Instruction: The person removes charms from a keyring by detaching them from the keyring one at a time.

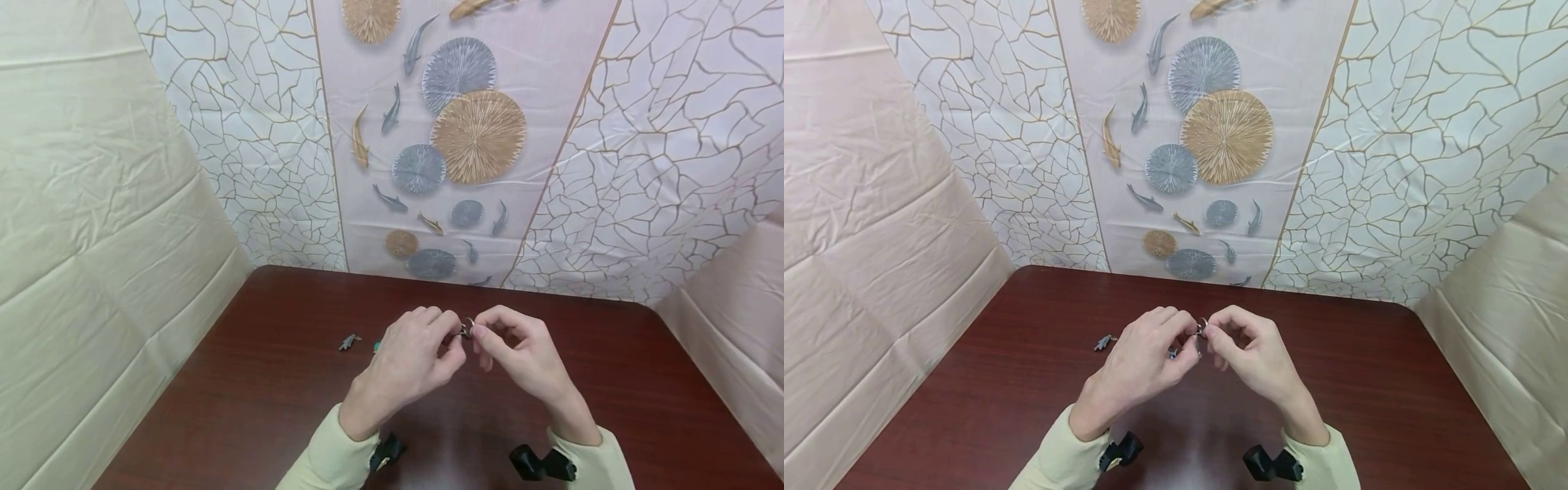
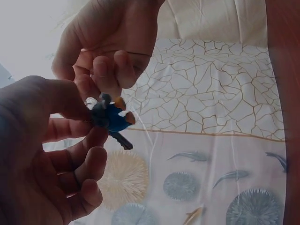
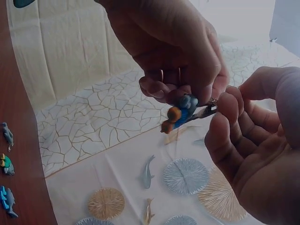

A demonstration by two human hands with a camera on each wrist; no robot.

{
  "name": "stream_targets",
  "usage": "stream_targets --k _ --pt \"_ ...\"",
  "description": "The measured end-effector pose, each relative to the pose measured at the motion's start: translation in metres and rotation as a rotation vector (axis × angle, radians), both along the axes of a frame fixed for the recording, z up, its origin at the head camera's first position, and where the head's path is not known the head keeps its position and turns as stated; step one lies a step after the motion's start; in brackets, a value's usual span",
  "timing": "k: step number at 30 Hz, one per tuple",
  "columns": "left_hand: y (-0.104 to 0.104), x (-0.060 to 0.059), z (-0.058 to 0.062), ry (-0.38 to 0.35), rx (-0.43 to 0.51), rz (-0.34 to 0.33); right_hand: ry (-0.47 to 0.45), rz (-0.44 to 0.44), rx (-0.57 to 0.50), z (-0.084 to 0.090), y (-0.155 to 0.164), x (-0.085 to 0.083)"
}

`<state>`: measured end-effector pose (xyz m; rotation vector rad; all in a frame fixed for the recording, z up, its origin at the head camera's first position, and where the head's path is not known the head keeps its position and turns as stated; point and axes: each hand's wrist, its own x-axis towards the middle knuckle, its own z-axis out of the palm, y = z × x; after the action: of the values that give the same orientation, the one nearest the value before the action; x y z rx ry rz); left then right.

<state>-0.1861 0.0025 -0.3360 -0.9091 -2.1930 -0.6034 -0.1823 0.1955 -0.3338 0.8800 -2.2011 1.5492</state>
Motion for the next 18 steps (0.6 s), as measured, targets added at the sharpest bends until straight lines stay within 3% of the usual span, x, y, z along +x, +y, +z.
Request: stream_targets --k 6,18 --pt "0.0021 -0.0026 -0.0029 0.062 0.023 0.036 0.005 0.061 -0.035 -0.0001 -0.0024 0.0014" --pt "0.0002 -0.0034 0.0008 0.163 0.030 -0.014 0.007 0.080 -0.074 0.0026 -0.0025 0.0028"
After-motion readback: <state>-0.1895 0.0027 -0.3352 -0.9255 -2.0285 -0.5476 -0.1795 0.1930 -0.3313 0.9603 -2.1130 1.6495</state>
